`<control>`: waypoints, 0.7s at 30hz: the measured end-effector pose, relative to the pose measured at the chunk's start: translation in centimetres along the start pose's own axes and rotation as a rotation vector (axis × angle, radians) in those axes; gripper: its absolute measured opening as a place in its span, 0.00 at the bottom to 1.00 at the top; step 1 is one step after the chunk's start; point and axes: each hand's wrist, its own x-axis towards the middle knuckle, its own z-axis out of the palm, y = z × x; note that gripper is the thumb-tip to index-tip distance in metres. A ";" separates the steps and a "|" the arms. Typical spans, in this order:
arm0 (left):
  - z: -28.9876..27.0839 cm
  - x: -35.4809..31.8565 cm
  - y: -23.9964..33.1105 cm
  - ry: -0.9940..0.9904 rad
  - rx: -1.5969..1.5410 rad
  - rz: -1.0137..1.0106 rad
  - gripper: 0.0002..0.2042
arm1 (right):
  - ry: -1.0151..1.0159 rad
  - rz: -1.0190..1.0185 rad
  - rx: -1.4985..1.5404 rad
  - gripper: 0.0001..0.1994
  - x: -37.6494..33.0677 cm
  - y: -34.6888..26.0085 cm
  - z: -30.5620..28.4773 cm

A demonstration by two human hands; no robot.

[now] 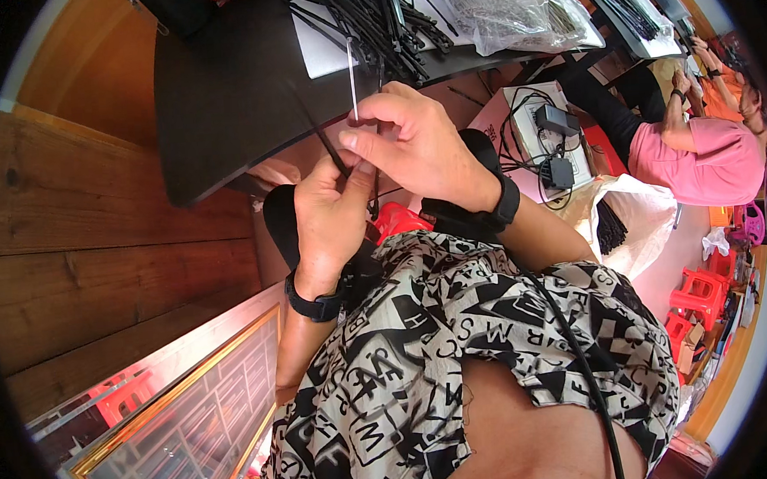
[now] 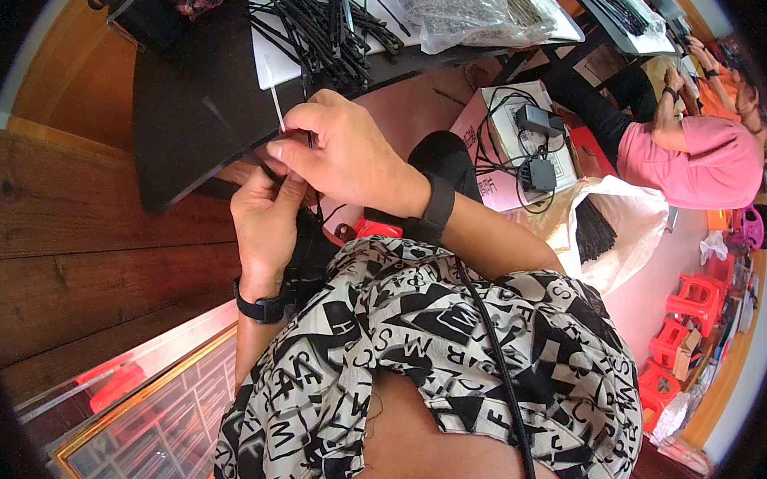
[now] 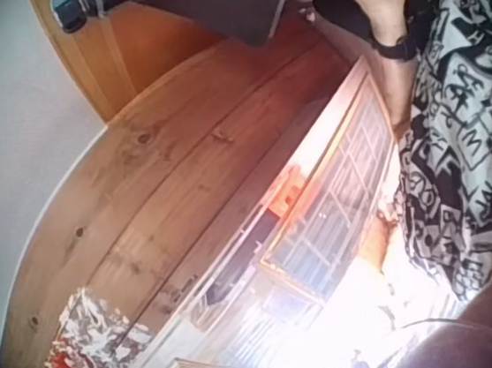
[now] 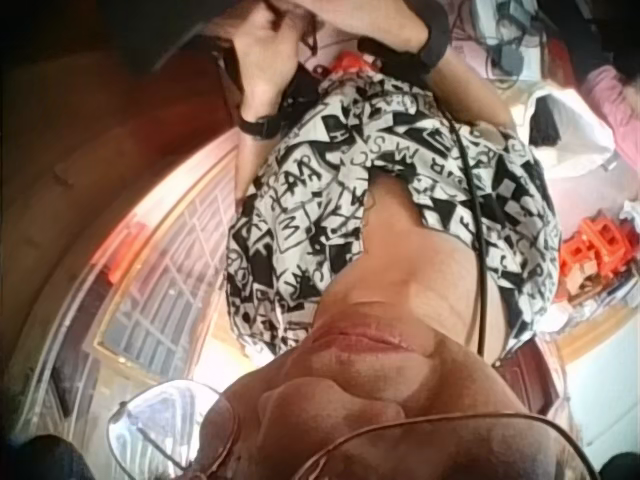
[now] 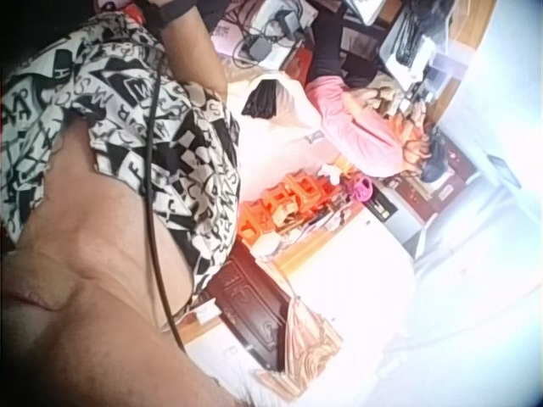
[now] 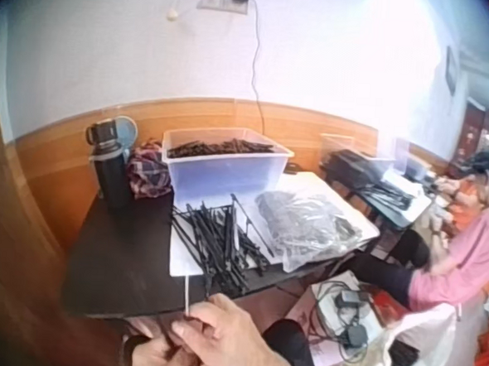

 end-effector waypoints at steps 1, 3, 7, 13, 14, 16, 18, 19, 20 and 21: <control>-0.1 0.0 0.0 -0.002 0.000 -0.002 0.04 | -0.017 0.041 0.080 0.05 0.1 0.4 0.1; -0.4 0.1 -0.2 -0.067 0.054 0.030 0.04 | -0.032 0.138 0.256 0.05 0.4 0.1 -0.2; -0.7 -0.2 -0.5 -0.058 -0.261 -0.165 0.05 | -0.072 0.427 0.568 0.06 1.2 -0.4 -2.2; -1.2 -0.2 -0.3 -0.052 -0.267 -0.221 0.05 | -0.106 0.297 0.504 0.06 1.0 0.1 -2.3; -1.2 -0.2 -0.3 -0.055 -0.266 -0.201 0.05 | -0.111 0.297 0.504 0.06 0.9 0.2 -2.2; -1.2 -0.1 -0.5 -0.057 -0.264 -0.192 0.05 | -0.075 0.237 0.477 0.05 0.7 0.5 -1.9; -1.1 -0.1 -0.7 -0.061 -0.262 -0.183 0.05 | -0.080 0.226 0.381 0.04 0.5 0.4 -1.8; -1.0 -0.1 -0.7 -0.061 -0.254 -0.176 0.05 | -0.084 0.214 0.284 0.04 0.4 0.3 -1.8; -1.0 -0.2 -0.8 -0.061 -0.247 -0.170 0.05 | -0.084 0.215 0.284 0.04 0.2 0.2 -1.8; -0.8 -0.2 -0.7 -0.061 -0.247 -0.170 0.05 | -0.066 0.200 0.268 0.04 0.2 0.1 -1.7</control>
